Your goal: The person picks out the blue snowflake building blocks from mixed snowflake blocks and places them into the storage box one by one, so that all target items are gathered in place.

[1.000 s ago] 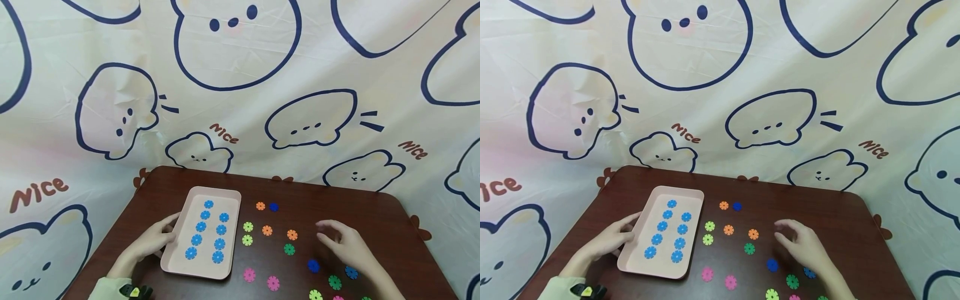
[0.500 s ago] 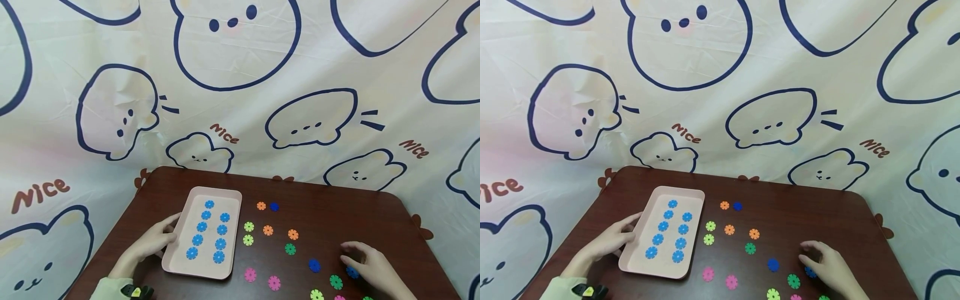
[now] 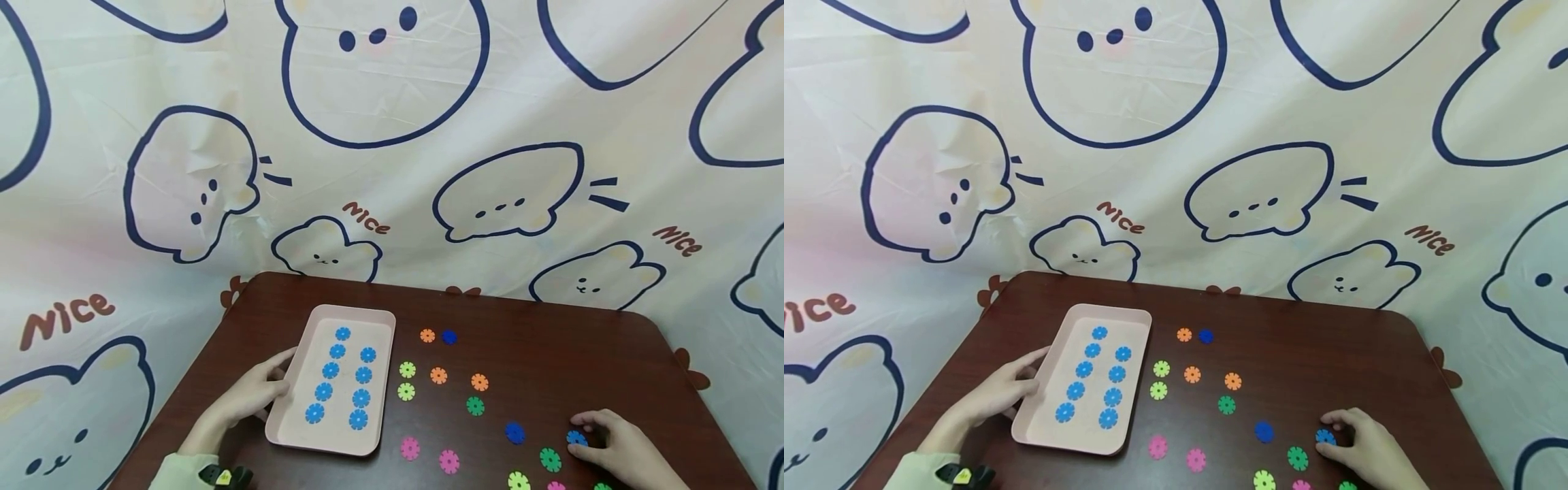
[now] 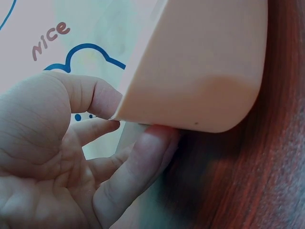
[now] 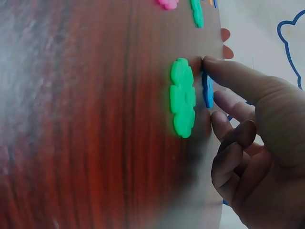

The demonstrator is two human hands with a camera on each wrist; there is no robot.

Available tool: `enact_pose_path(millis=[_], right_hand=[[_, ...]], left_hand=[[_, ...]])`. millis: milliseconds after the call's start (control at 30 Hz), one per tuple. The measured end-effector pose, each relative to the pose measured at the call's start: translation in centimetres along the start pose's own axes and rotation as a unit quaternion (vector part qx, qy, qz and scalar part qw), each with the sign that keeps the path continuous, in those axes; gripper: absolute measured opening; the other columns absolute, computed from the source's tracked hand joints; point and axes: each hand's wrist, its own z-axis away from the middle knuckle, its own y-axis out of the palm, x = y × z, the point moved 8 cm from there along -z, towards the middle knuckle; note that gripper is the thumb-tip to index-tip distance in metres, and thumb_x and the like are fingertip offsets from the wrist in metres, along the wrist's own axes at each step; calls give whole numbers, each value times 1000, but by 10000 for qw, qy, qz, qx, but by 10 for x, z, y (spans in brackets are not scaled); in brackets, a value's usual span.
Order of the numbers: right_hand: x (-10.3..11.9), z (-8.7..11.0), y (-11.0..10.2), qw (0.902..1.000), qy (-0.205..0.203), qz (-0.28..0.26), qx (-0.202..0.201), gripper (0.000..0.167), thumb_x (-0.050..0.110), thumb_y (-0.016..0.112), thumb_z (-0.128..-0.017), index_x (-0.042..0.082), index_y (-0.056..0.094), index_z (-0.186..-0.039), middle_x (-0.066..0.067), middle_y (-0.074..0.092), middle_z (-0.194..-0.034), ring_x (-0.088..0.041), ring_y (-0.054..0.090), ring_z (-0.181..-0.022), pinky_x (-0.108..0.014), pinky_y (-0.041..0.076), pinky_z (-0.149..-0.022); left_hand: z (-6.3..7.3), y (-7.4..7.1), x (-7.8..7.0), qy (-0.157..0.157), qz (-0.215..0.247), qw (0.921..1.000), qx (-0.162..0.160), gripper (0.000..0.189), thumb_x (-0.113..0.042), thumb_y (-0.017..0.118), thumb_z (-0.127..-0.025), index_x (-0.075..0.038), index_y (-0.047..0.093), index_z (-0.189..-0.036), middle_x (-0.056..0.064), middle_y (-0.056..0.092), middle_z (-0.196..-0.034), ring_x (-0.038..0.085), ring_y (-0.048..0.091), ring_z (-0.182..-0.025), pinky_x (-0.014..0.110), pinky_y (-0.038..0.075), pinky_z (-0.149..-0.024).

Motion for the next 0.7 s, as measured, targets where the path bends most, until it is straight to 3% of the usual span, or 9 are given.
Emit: enact_pose_path(millis=[533,700], right_hand=[[4,1,2,9999,111,25,64,43,49,86,-79,15,68,-97,0,60,-93,-19,53,-84,-36,49,-71],[2,3,3,9999,127,-51,31,42,48,86,-79,15,68,-99,0,58,-87,-19,52,-80,-33,45,-66]], left_hand=[[-1,0,3,2,-44,10000,-39,74,-4,59,-90,-8,35,-161,19,57,-105,27,66,-79,48,61,-55],[-1,0,1,14,-54,10000,-34,74,-4,59,-90,-8,36,-161,19,57,-106,28,66,-79,48,61,-55]])
